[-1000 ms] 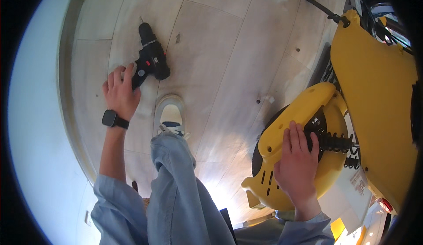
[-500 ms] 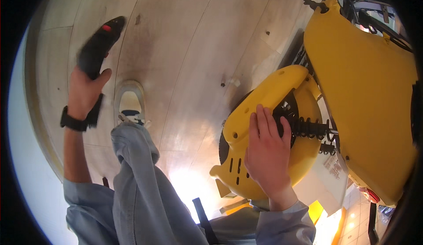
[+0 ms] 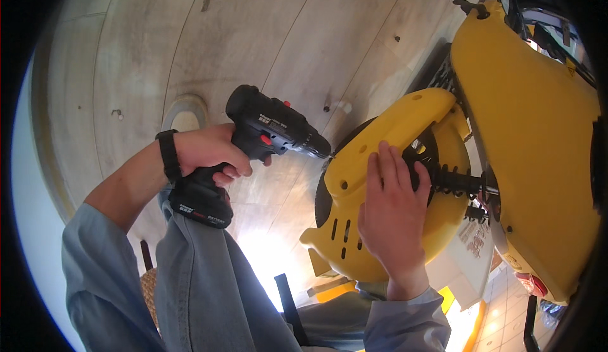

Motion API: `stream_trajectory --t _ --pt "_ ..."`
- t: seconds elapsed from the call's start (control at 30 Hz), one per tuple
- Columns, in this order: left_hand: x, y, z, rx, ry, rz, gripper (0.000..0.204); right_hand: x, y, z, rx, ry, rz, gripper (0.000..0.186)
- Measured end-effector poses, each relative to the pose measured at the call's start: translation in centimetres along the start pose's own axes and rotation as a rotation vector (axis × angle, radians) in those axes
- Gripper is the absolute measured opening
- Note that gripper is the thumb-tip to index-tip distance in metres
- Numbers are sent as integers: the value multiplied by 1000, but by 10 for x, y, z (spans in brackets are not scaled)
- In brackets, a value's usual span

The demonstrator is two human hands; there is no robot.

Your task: Removing and reattaching yellow plastic body panels on a motorcycle using an electric drill and hand screws.

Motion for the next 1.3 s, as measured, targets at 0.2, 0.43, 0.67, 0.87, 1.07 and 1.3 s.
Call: stream_trajectory --t 0.2,0.43,0.67,0.87,1.07,1.3 --pt "-3 6 14 39 -121 154 36 -2 0 -1 7 -11 -2 55" --pt "-2 7 26 55 -174 171 37 -1 1 -2 2 -7 8 57" --pt "-8 7 23 69 -123 225 37 -4 0 -4 2 -7 22 61" --pt "-2 9 29 61 -119 220 38 -4 0 -3 3 -4 11 61" --pt "-3 11 30 47 -140 229 37 0 0 -2 -1 9 25 62" --pt "-5 11 28 60 -118 208 37 -3 1 -3 1 18 22 62"
Point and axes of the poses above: each hand's wrist, its own y-axis towards the middle knuckle, its own x-axis out of the back of the hand, z = x × y, the point moved 1 cm from there along y, towards the middle knuckle, and after that the axes turned 6 degrees about y, right-handed, at the moved point
